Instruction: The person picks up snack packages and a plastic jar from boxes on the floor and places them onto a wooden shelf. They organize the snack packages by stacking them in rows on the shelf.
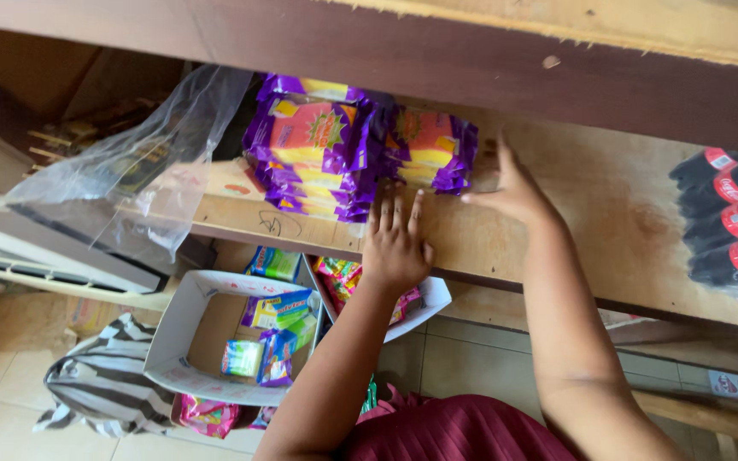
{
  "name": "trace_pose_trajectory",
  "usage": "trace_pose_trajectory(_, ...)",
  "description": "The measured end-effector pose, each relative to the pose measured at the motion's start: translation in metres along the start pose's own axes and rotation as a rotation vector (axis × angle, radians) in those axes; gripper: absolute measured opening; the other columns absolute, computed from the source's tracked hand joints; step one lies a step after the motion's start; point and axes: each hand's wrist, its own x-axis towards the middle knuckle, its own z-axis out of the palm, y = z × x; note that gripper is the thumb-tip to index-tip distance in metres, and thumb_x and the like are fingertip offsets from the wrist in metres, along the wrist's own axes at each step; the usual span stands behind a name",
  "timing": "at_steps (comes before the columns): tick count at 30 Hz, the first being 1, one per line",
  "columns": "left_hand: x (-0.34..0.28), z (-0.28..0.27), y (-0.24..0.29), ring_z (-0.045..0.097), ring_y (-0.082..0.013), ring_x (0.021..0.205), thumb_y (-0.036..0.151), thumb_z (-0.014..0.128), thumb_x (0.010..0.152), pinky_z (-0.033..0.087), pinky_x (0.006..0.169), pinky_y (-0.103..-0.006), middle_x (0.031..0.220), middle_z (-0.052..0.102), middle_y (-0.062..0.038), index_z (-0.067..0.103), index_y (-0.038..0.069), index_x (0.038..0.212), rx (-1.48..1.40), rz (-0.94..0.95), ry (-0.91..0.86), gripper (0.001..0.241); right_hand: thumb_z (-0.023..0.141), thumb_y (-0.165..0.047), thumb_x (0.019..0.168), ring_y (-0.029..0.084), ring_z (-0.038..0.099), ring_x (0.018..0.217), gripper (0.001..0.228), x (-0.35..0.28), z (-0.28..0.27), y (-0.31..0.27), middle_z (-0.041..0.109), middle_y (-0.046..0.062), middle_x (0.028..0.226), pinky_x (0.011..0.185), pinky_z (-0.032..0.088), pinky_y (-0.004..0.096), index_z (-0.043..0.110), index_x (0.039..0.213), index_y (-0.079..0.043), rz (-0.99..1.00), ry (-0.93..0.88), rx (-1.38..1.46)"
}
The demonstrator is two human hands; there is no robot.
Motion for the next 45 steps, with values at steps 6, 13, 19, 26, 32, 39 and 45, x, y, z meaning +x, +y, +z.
trace_pose_trajectory(6,-0.011,0.009,-0.011,0.027,-0.0371,0.155,0.032,0.05,0.09,0.016,0.127,-0.0489,0.163,0.034,-0.026,0.033,-0.007,0.156,0.033,0.139,0.023,0.079,0.079,-0.011,0.092,0.031,0.051,0.143,0.087,-0.073,0.027,-0.058,0.045,0.02,0.159,0.118,0.044,0.044,0.029,0.163,-0.01,-0.205,0.36,0.05)
trace_pose_trajectory(13,-0.146,-0.008,-0.027,0.041,-0.0359,0.149,0.013,0.065,0.084,0.03,0.125,-0.054,0.153,0.05,-0.018,0.05,0.007,0.149,-0.343,0.135,0.087,0.067,0.077,-0.011,0.089,0.037,0.057,0.13,0.045,-0.112,0.088,-0.134,0.059,0.017,0.139,0.111,0.047,0.045,0.065,0.132,-0.009,-0.462,0.054,-0.112)
trace_pose_trajectory(19,-0.276,0.032,-0.082,0.044,-0.0432,0.14,0.01,0.071,0.076,0.025,0.121,-0.0667,0.145,0.048,-0.02,0.052,0.01,0.143,-0.334,-0.39,0.175,0.069,0.079,-0.019,0.088,0.038,0.057,0.121,0.047,-0.104,0.139,-0.133,0.062,0.012,0.133,0.107,0.044,0.05,0.068,0.133,-0.011,-0.496,0.1,-0.471)
trace_pose_trajectory(26,-0.389,0.091,-0.183,0.034,-0.0473,0.143,0.021,0.071,0.079,0.021,0.12,-0.068,0.15,0.04,-0.026,0.047,0.006,0.144,-0.027,-1.005,0.13,0.071,0.069,-0.021,0.099,0.032,0.06,0.122,0.028,-0.101,0.155,-0.108,0.062,0.009,0.127,0.107,0.045,0.046,0.066,0.125,-0.01,-0.577,0.21,-0.575)
trace_pose_trajectory(32,-0.38,0.089,-0.215,0.02,-0.045,0.148,0.027,0.077,0.067,0.005,0.119,-0.0654,0.156,0.031,-0.025,0.044,0.022,0.148,-0.06,-1.072,-0.257,0.088,0.064,-0.025,0.108,0.032,0.059,0.12,0.027,-0.098,0.157,-0.103,0.062,0.01,0.128,0.105,0.046,0.046,0.064,0.126,-0.006,-0.617,0.19,-0.617)
trace_pose_trajectory(39,-0.339,0.113,-0.216,0.023,-0.0364,0.154,0.039,0.077,0.077,0.001,0.124,-0.0651,0.159,0.039,-0.013,0.065,0.023,0.127,-0.172,-1.081,-0.264,0.054,0.063,-0.031,0.111,0.033,0.059,0.118,0.03,-0.097,0.159,-0.1,0.062,0.013,0.126,0.103,0.046,0.047,0.064,0.126,-0.004,-0.634,0.22,-0.685)
trace_pose_trajectory(45,-0.358,0.145,-0.228,0.033,-0.037,0.143,0.024,0.073,0.073,0.016,0.119,-0.0563,0.148,0.047,-0.014,0.068,0.026,0.127,-0.267,-0.798,-0.341,0.054,0.062,-0.03,0.109,0.033,0.059,0.118,0.03,-0.096,0.16,-0.096,0.061,0.013,0.126,0.103,0.046,0.047,0.064,0.126,-0.004,-0.631,0.22,-0.701)
